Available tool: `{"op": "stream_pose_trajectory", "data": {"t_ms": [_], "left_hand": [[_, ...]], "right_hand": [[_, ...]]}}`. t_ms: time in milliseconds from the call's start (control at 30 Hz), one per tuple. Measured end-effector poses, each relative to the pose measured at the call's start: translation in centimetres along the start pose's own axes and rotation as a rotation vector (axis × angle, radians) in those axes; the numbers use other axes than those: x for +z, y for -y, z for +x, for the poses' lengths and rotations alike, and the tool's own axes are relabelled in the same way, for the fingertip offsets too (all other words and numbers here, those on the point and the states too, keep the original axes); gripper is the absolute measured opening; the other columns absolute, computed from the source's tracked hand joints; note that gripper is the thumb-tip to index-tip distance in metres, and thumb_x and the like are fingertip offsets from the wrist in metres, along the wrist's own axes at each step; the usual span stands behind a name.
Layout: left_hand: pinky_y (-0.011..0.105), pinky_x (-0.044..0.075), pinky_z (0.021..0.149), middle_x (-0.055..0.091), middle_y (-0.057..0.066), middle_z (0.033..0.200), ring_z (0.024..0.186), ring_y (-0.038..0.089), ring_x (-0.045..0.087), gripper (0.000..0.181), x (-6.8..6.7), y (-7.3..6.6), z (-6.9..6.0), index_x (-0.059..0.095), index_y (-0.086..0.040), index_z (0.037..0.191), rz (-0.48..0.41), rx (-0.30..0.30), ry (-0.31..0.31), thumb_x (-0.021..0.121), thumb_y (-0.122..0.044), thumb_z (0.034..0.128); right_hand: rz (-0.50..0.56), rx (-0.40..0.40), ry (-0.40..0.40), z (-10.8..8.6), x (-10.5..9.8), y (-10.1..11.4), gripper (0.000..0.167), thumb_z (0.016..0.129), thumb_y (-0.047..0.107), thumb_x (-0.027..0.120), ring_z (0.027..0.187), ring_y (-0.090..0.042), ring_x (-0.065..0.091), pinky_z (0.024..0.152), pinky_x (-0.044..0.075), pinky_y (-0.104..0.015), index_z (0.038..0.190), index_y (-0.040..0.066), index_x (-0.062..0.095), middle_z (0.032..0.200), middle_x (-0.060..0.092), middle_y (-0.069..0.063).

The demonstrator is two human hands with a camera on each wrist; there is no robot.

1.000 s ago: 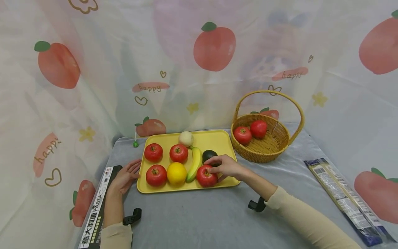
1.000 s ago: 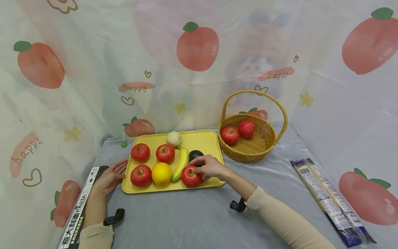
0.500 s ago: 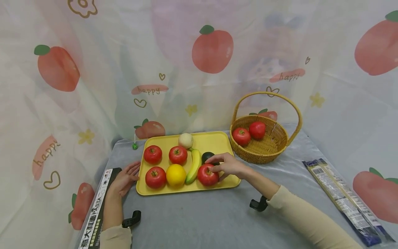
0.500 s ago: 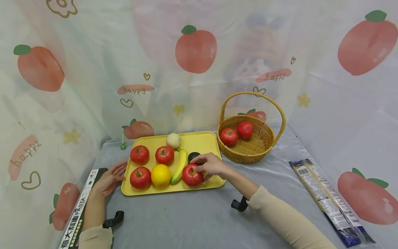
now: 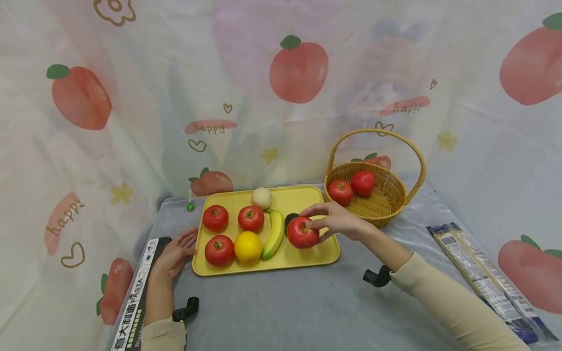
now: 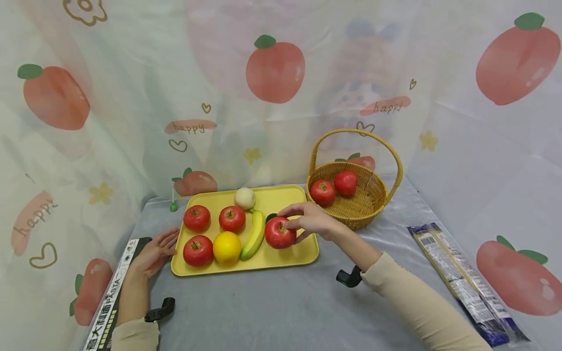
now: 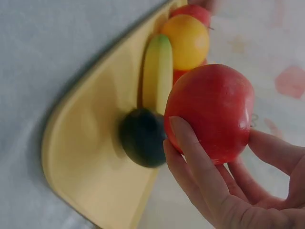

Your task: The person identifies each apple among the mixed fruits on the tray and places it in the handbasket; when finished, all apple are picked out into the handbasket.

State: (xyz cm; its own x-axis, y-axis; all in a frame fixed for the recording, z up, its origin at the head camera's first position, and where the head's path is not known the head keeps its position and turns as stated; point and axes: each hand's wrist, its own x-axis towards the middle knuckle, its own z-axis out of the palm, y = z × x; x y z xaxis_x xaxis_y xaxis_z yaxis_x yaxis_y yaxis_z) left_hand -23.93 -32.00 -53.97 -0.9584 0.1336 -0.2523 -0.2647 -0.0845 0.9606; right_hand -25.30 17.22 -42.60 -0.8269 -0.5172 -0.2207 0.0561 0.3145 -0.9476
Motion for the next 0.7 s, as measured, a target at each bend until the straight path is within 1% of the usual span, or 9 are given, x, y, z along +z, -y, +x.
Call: {"op": "stream_pose_trajectory", "data": {"t_ms": [67, 167, 267, 367, 433, 500, 633, 700], "left_hand": [[0.02, 0.043, 0.109, 0.014, 0.019, 0.173, 0.16, 0.03, 0.015, 0.082, 0.0, 0.1, -0.1, 0.012, 0.002, 0.165, 0.006, -0.001, -0.003, 0.045, 0.023, 0.0926], [0.022, 0.043, 0.111, 0.014, 0.019, 0.173, 0.16, 0.03, 0.014, 0.082, 0.0, 0.1, -0.1, 0.012, 0.002, 0.165, -0.001, -0.004, -0.003, 0.046, 0.023, 0.0926], [0.024, 0.042, 0.113, 0.014, 0.019, 0.173, 0.16, 0.031, 0.015, 0.083, 0.1, 0.0, 0.0, 0.013, 0.002, 0.165, -0.015, -0.007, -0.005, 0.046, 0.023, 0.0918], [0.021, 0.045, 0.109, 0.015, 0.019, 0.173, 0.16, 0.03, 0.015, 0.084, 0.1, 0.0, 0.1, 0.014, 0.002, 0.165, -0.022, -0.01, -0.011, 0.047, 0.024, 0.0909], [0.018, 0.046, 0.105, 0.015, 0.019, 0.173, 0.16, 0.03, 0.015, 0.085, 0.2, 0.0, 0.1, 0.013, 0.002, 0.165, -0.019, -0.012, -0.017, 0.046, 0.024, 0.0904], [0.017, 0.047, 0.104, 0.014, 0.019, 0.173, 0.16, 0.03, 0.014, 0.085, 0.1, 0.0, 0.1, 0.013, 0.002, 0.165, -0.01, -0.011, -0.014, 0.046, 0.024, 0.0904], [0.02, 0.044, 0.109, 0.014, 0.019, 0.173, 0.16, 0.03, 0.014, 0.084, 0.1, -0.1, 0.0, 0.012, 0.002, 0.165, -0.003, -0.011, -0.006, 0.045, 0.024, 0.0912], [0.022, 0.044, 0.11, 0.013, 0.019, 0.173, 0.16, 0.03, 0.014, 0.083, 0.1, -0.2, 0.0, 0.012, 0.002, 0.165, -0.003, -0.011, -0.006, 0.045, 0.024, 0.0914]], "right_hand": [[0.005, -0.002, -0.005, -0.1, -0.6, 0.3, 0.043, 0.097, 0.013, 0.072, 0.118, -0.032, 0.065, 0.082, 0.06, -0.059, 0.138, 0.003, 0.064, 0.143, 0.058, -0.018], [0.017, 0.0, -0.01, -0.3, -1.5, 0.9, 0.044, 0.097, 0.011, 0.072, 0.117, -0.031, 0.064, 0.082, 0.061, -0.058, 0.139, 0.002, 0.063, 0.144, 0.058, -0.019], [0.022, 0.008, -0.016, -0.6, -2.5, 1.5, 0.045, 0.097, 0.011, 0.072, 0.115, -0.031, 0.065, 0.083, 0.059, -0.06, 0.14, 0.001, 0.061, 0.144, 0.057, -0.02], [0.017, 0.023, -0.025, -0.9, -3.6, 1.9, 0.047, 0.097, 0.012, 0.072, 0.113, -0.031, 0.066, 0.085, 0.058, -0.061, 0.141, 0.0, 0.06, 0.143, 0.057, -0.021], [0.015, 0.038, -0.04, -1.0, -4.2, 2.1, 0.048, 0.097, 0.013, 0.072, 0.113, -0.032, 0.065, 0.086, 0.059, -0.06, 0.141, 0.0, 0.06, 0.143, 0.057, -0.022], [0.017, 0.05, -0.06, -1.2, -4.8, 2.1, 0.048, 0.097, 0.013, 0.073, 0.114, -0.033, 0.065, 0.086, 0.06, -0.058, 0.141, 0.0, 0.061, 0.143, 0.056, -0.022], [0.029, 0.061, -0.087, -1.4, -5.8, 2.3, 0.048, 0.097, 0.014, 0.073, 0.117, -0.036, 0.063, 0.087, 0.059, -0.059, 0.141, 0.001, 0.061, 0.144, 0.055, -0.022], [0.041, 0.069, -0.081, -1.4, -6.3, 2.3, 0.048, 0.097, 0.014, 0.072, 0.119, -0.037, 0.062, 0.089, 0.058, -0.061, 0.141, 0.001, 0.06, 0.145, 0.053, -0.022]]}}
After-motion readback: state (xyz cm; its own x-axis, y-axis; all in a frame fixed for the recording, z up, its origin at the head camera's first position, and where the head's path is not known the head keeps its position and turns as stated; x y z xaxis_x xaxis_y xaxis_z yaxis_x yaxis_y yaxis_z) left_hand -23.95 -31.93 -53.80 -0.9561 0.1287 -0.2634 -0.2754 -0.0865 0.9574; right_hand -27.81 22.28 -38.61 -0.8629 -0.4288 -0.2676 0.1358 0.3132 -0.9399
